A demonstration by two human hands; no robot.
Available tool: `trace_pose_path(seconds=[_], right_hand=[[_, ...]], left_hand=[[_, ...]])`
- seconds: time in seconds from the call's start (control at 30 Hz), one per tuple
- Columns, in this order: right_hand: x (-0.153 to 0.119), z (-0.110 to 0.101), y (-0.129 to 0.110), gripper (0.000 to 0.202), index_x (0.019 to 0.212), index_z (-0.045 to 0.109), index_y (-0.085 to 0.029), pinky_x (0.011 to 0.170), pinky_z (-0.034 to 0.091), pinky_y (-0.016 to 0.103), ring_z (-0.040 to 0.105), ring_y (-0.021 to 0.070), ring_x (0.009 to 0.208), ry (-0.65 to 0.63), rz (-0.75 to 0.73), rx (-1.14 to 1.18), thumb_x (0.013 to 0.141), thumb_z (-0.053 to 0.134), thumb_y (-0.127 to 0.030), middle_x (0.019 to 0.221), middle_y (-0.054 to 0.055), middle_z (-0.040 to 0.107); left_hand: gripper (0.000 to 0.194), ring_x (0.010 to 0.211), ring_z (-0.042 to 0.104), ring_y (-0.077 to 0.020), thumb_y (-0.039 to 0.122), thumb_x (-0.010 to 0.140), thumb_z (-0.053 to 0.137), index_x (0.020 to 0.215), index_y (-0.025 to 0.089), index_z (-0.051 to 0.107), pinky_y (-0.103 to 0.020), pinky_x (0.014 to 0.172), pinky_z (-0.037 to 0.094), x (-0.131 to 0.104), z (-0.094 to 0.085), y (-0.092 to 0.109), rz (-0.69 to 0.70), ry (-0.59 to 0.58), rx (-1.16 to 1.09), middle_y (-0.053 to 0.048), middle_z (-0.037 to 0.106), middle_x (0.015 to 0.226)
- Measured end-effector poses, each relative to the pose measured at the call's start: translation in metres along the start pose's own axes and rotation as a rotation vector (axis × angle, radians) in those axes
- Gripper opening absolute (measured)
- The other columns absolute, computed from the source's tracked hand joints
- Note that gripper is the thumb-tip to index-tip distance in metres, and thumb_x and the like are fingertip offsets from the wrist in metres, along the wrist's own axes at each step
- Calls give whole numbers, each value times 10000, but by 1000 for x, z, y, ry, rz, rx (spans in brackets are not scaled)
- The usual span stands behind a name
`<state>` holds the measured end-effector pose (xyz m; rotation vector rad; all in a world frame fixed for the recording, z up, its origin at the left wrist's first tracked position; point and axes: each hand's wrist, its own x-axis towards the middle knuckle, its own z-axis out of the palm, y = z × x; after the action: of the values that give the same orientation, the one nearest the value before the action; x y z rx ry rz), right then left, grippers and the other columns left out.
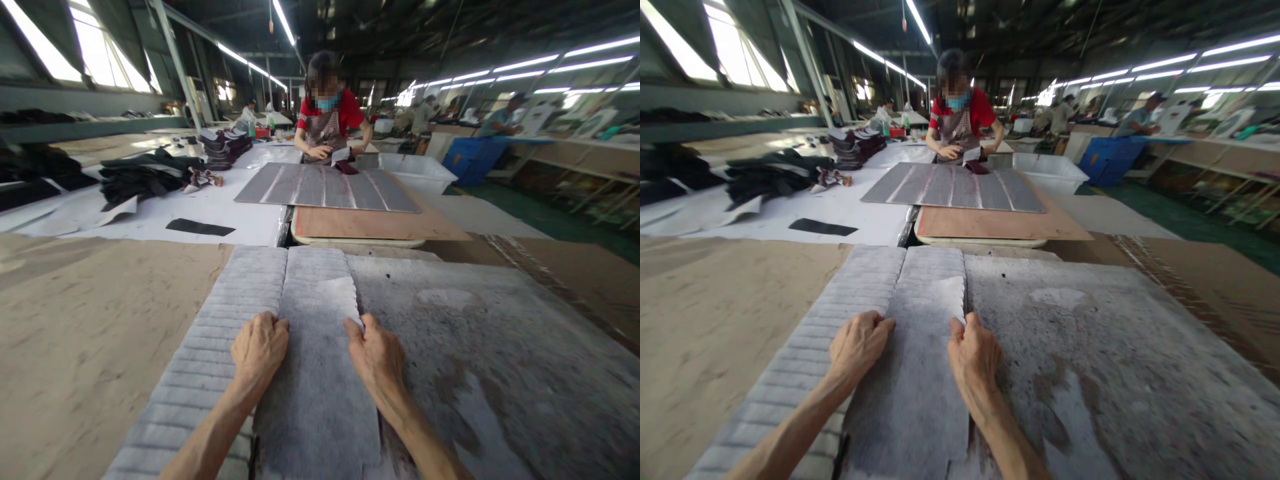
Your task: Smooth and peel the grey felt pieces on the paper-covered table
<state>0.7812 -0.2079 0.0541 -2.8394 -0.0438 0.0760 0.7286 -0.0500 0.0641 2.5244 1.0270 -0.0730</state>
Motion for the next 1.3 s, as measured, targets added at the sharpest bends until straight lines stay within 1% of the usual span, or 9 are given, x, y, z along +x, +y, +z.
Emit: trace_pose_path(seconds=[0.13,0.33,0.53,0.6,0.7,0.9,1.3], right_hand=[[7,1,1,244,847,597,-190,529,269,240,610,178,697,-26,9,5,850,430,-368,727,65,664],[11,-1,1,261,806,607,-206,532,309,232,620,176,719,-60,37,8,829,429,-395,750,52,669],[7,-5,-3,275,840,617,-173,554,317,270,625,235,763,-47,72,-46,820,446,-388,800,117,671],[7,-5,0,291,816,620,-186,552,313,264,625,222,756,-54,75,-40,835,422,-400,793,102,675],[9,-3,3,311,784,621,-206,552,304,253,620,194,751,-56,76,-25,864,375,-378,794,79,679],[10,1,6,283,753,619,-216,551,281,236,609,158,731,-34,77,8,860,396,-352,787,55,684],[13,6,8,262,756,622,-224,540,281,234,607,164,722,-28,102,10,833,413,-362,768,48,680]], left_hand=[[313,828,606,-270,401,767,375,733,217,626,-312,599,362,2,0,2,-10,-5,40,-102,669,817],[312,831,609,-297,408,763,367,738,228,621,-336,609,376,2,4,3,-22,11,71,-104,673,829],[300,811,610,-315,413,750,362,722,242,608,-355,608,387,1,7,3,-32,31,84,-100,671,803],[303,808,609,-316,416,750,355,705,244,601,-355,603,387,1,6,3,-32,32,83,-100,669,794],[293,814,607,-318,411,747,354,685,246,587,-352,601,384,0,4,4,-34,28,79,-97,667,787],[283,811,607,-321,404,743,347,658,249,568,-343,583,373,-3,0,6,-37,8,60,-91,661,761],[269,819,606,-324,368,734,359,687,243,593,-357,599,390,-1,3,5,-40,15,53,-108,665,786]])
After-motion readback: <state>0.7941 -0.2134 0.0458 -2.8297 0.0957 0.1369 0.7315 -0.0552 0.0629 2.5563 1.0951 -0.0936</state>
